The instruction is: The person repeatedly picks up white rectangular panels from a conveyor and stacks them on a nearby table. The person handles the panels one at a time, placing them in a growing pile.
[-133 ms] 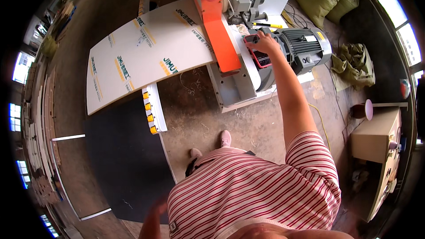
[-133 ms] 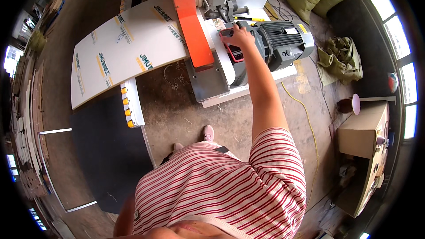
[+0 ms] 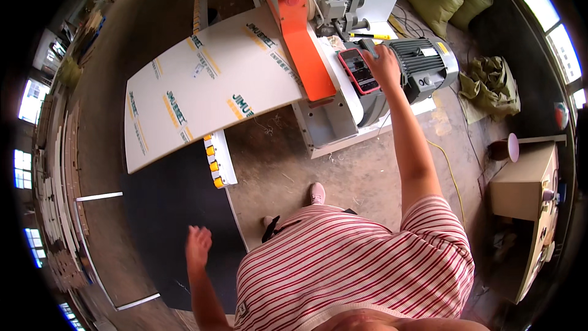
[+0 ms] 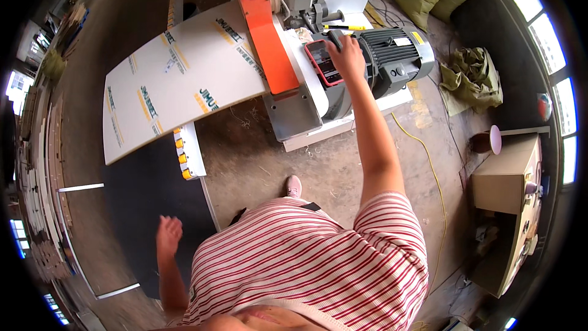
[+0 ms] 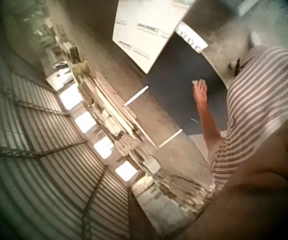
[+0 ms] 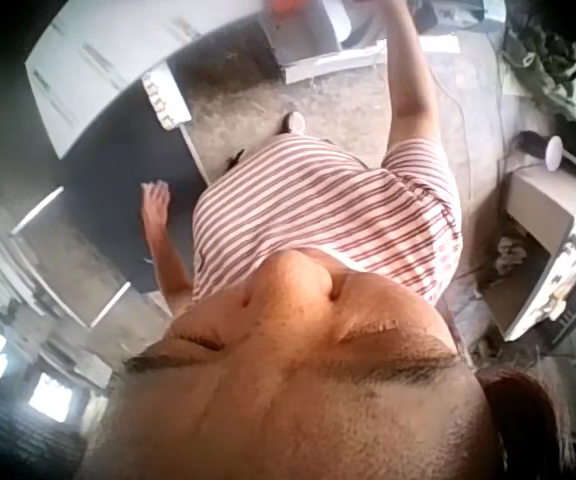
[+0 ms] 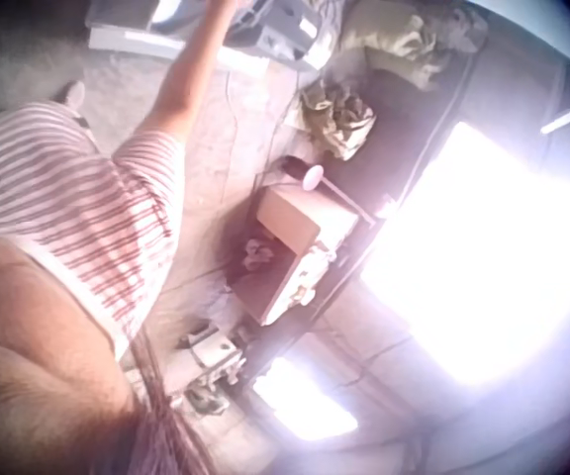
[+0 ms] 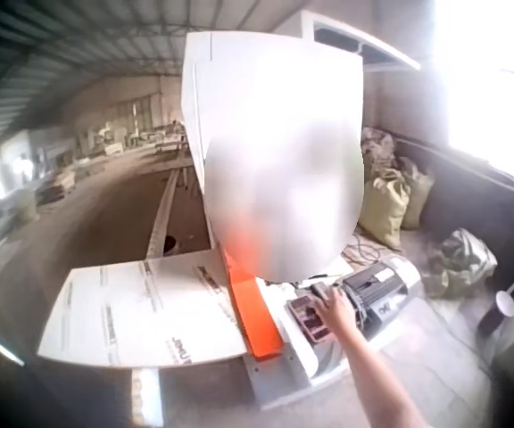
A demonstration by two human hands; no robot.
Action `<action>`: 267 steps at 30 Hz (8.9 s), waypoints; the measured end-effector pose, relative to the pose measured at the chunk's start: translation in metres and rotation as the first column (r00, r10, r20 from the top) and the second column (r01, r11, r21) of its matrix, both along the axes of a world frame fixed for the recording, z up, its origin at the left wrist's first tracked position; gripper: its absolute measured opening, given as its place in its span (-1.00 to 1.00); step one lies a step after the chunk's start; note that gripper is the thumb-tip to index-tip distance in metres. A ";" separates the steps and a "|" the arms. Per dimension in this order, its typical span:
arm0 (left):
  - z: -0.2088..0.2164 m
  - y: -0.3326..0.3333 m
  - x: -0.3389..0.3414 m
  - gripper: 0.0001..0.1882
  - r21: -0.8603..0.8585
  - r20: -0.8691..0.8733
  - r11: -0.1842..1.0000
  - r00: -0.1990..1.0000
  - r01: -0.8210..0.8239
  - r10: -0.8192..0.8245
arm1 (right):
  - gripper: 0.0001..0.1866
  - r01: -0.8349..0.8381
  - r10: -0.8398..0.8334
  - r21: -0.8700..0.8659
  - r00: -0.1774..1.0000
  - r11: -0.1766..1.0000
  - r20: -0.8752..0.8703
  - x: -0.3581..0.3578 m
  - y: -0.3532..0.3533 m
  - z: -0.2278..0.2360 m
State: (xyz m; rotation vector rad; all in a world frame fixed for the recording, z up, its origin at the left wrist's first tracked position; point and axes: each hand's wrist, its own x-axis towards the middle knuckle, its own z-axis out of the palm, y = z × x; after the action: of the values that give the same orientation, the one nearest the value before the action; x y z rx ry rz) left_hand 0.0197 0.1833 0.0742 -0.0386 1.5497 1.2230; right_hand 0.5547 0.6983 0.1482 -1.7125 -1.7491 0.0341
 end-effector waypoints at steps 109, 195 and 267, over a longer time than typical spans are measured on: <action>-0.204 -0.037 -0.009 -0.72 -0.347 -0.513 0.724 0.526 0.596 -0.678 | -0.82 -0.360 0.691 -0.854 0.723 0.375 -0.001 -0.091 -0.261 -0.323; -0.011 0.276 -0.088 0.08 0.480 0.159 0.844 0.970 -0.238 0.184 | -0.81 -0.510 -0.172 -0.770 0.780 0.384 -0.602 -0.030 -0.286 -0.265; -0.164 -0.202 0.190 -0.58 0.177 0.738 -0.089 0.072 -0.980 0.671 | -0.74 -0.853 0.522 -0.412 0.521 0.319 -0.675 -0.253 -0.341 -0.070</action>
State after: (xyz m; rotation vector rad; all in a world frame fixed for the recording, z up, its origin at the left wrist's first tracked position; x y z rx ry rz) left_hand 0.2099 -0.0186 -0.0897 -0.9924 0.2971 2.6103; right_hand 0.3018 0.3573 0.0781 -0.9977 -2.1138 1.6049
